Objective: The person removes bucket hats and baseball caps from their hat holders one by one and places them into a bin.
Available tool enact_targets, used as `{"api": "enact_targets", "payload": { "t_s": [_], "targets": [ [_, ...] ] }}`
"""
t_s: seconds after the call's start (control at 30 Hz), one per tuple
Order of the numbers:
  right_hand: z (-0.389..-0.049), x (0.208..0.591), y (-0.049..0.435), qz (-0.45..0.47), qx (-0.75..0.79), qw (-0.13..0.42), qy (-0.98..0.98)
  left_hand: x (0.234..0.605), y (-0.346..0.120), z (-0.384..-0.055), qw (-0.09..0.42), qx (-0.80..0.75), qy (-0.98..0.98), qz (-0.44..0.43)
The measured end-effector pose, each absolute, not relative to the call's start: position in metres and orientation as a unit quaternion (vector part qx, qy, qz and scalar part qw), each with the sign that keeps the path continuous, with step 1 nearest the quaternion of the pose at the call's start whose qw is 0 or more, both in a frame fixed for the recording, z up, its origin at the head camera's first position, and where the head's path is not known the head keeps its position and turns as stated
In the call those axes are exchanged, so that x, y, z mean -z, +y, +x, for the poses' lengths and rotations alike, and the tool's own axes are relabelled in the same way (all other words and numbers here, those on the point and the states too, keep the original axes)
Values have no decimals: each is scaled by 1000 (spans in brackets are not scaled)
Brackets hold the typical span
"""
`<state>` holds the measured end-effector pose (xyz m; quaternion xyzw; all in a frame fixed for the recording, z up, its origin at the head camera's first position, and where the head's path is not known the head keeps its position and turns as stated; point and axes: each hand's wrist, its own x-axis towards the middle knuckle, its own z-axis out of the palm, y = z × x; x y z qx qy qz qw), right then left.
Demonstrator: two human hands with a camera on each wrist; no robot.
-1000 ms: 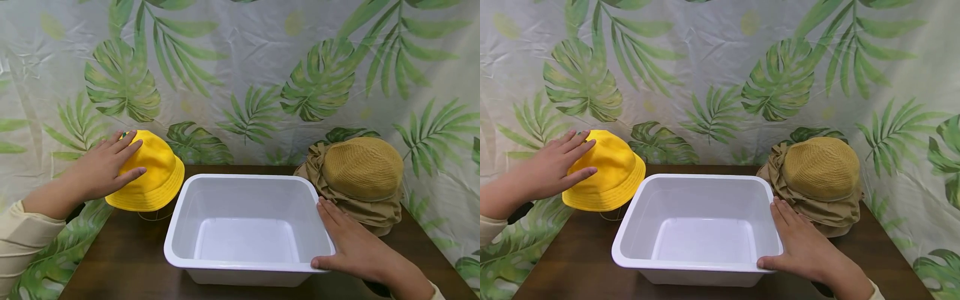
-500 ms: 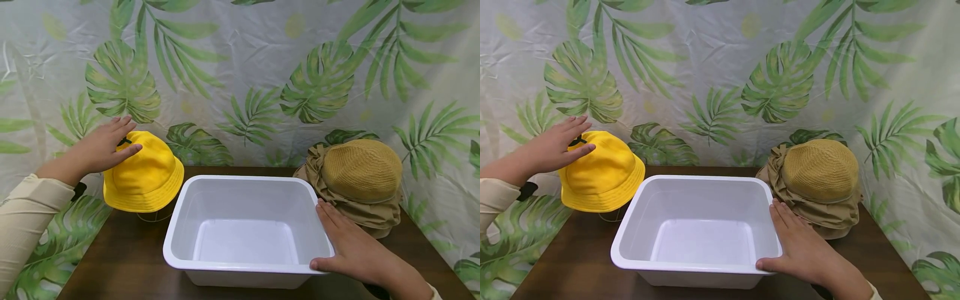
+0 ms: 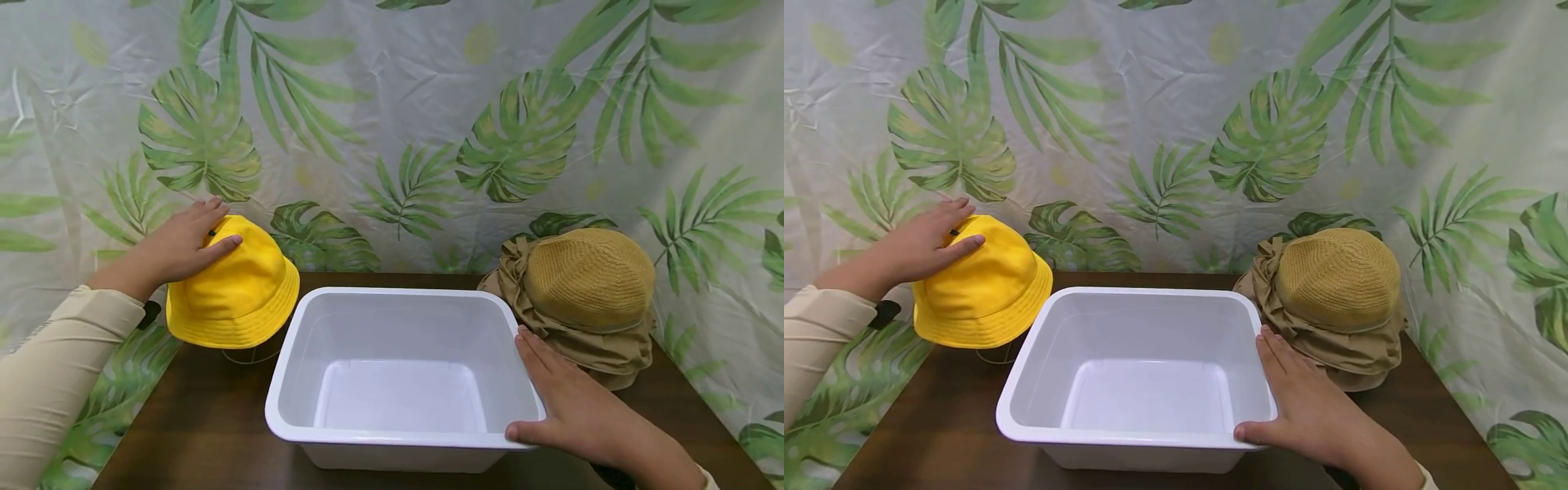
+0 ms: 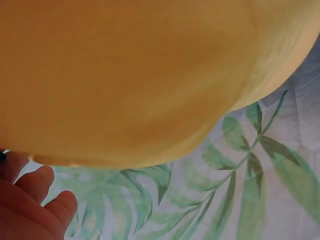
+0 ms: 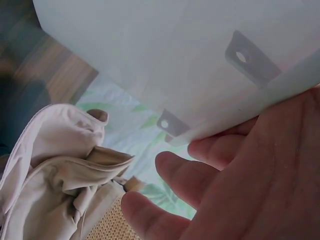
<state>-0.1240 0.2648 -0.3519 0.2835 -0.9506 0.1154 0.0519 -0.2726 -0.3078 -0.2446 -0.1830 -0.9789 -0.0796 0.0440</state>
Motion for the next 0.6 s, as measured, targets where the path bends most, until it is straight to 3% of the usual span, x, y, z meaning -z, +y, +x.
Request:
{"api": "enact_targets", "payload": {
  "t_s": [0.6],
  "targets": [
    [-123, 352, 265, 268, -122, 36, -955, 258, -312, -276, 28, 162, -971, -174]
  ]
}}
